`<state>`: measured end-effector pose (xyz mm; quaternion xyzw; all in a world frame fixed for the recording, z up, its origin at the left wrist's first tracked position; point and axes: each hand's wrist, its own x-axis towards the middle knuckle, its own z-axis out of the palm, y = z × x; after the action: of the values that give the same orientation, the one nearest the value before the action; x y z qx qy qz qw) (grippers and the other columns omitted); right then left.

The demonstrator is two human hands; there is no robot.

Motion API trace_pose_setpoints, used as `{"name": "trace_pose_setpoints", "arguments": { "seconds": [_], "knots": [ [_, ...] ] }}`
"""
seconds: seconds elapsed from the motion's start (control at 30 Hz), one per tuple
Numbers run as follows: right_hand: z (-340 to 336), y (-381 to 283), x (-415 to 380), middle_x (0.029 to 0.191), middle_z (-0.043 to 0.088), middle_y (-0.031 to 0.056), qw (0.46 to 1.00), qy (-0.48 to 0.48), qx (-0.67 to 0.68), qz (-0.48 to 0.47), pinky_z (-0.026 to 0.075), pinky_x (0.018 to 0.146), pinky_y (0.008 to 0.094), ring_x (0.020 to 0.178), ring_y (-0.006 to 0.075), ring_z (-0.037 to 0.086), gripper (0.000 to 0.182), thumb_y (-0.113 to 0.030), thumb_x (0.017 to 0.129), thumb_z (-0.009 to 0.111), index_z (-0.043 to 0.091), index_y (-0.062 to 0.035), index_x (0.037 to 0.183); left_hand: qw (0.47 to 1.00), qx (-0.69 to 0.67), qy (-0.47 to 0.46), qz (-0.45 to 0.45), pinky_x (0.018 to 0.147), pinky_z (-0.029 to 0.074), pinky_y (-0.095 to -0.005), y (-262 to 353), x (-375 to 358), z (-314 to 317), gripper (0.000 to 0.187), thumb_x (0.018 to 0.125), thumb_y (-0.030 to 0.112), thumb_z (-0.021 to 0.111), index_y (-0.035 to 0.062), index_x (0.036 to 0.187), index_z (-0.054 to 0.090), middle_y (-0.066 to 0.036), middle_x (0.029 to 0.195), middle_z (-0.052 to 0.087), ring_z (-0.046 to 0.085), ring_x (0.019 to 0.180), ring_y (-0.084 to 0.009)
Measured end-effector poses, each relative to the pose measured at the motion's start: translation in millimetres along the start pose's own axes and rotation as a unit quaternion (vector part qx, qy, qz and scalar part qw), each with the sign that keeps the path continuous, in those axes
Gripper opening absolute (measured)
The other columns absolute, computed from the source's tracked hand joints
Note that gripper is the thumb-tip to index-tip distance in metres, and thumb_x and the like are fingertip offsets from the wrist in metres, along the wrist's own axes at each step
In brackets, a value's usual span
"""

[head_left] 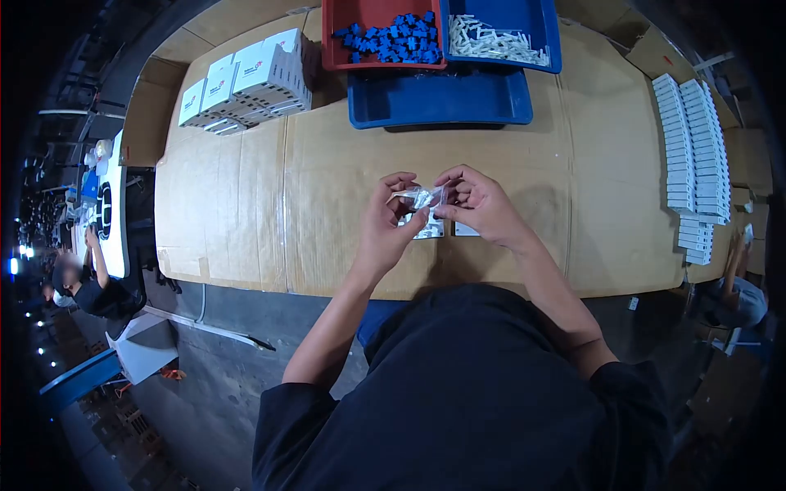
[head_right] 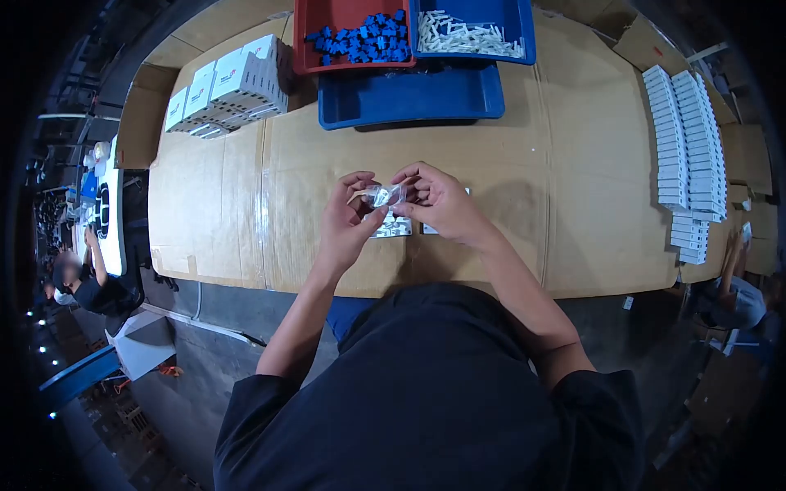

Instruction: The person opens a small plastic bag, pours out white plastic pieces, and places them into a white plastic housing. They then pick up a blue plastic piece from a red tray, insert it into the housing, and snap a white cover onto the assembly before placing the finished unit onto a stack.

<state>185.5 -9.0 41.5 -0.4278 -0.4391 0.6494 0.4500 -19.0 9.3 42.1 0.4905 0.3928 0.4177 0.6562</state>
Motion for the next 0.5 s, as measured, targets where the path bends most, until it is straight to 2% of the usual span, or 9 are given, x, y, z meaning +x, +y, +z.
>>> {"name": "trace_pose_setpoints", "arguments": {
  "seconds": [0.1,0.2,0.3,0.43,0.5],
  "knots": [
    [1.6,5.9,0.3,0.104,0.066,0.005,1.0,0.014,-0.008,0.008,0.055,0.09,0.0268,0.101,0.0114,0.065,0.037,0.009,0.092,0.071,0.058,-0.0017,0.124,0.999,0.04,-0.011,-0.008,0.086,0.052,-0.0268,-8.5,1.1,-7.2,0.04,0.095,-0.001,0.07,0.0004,0.132,0.056,-0.007,0.113,0.066,0.064,0.099,-0.0114],
    [1.6,14.7,3.1,0.104,0.066,0.0052,0.999,0.035,-0.025,-0.006,0.055,0.091,0.0272,0.101,0.0118,0.066,0.037,0.011,0.092,0.069,0.058,-0.0026,0.125,0.99,0.143,0.004,0.021,0.084,0.053,-0.0277,-11.5,2.4,-7.8,0.041,0.094,0.0,0.072,0.0013,0.132,0.057,-0.007,0.103,0.069,0.066,0.093,-0.011],
    [-1.2,21.7,5.6,0.104,0.066,0.0058,0.999,0.041,-0.021,-0.021,0.055,0.091,0.0274,0.101,0.0115,0.066,0.038,0.012,0.093,0.066,0.057,-0.0029,0.127,0.967,0.249,-0.011,0.048,0.083,0.053,-0.0266,-4.9,4.0,-12.4,0.034,0.096,0.001,0.072,-0.0003,0.128,0.061,-0.004,0.096,0.069,0.066,0.09,-0.0095],
    [-4.1,23.0,5.4,0.102,0.07,0.0061,0.999,0.042,0.005,-0.024,0.054,0.089,0.0261,0.097,0.011,0.066,0.034,0.007,0.094,0.068,0.061,-0.0007,0.127,0.983,0.185,-0.016,-0.007,0.08,0.054,-0.0276,-5.6,8.1,-23.3,0.028,0.095,0.006,0.075,-0.0001,0.121,0.067,-0.004,0.092,0.072,0.065,0.084,-0.0093],
    [-3.0,23.3,5.2,0.107,0.07,0.0064,0.999,0.033,-0.037,-0.002,0.054,0.09,0.0264,0.1,0.0117,0.067,0.032,0.006,0.096,0.067,0.064,0.0005,0.127,0.983,0.177,-0.003,-0.049,0.079,0.054,-0.0284,3.8,5.8,-22.5,0.025,0.094,0.007,0.077,0.0008,0.117,0.07,-0.004,0.093,0.073,0.064,0.083,-0.0096]
  ]
}}
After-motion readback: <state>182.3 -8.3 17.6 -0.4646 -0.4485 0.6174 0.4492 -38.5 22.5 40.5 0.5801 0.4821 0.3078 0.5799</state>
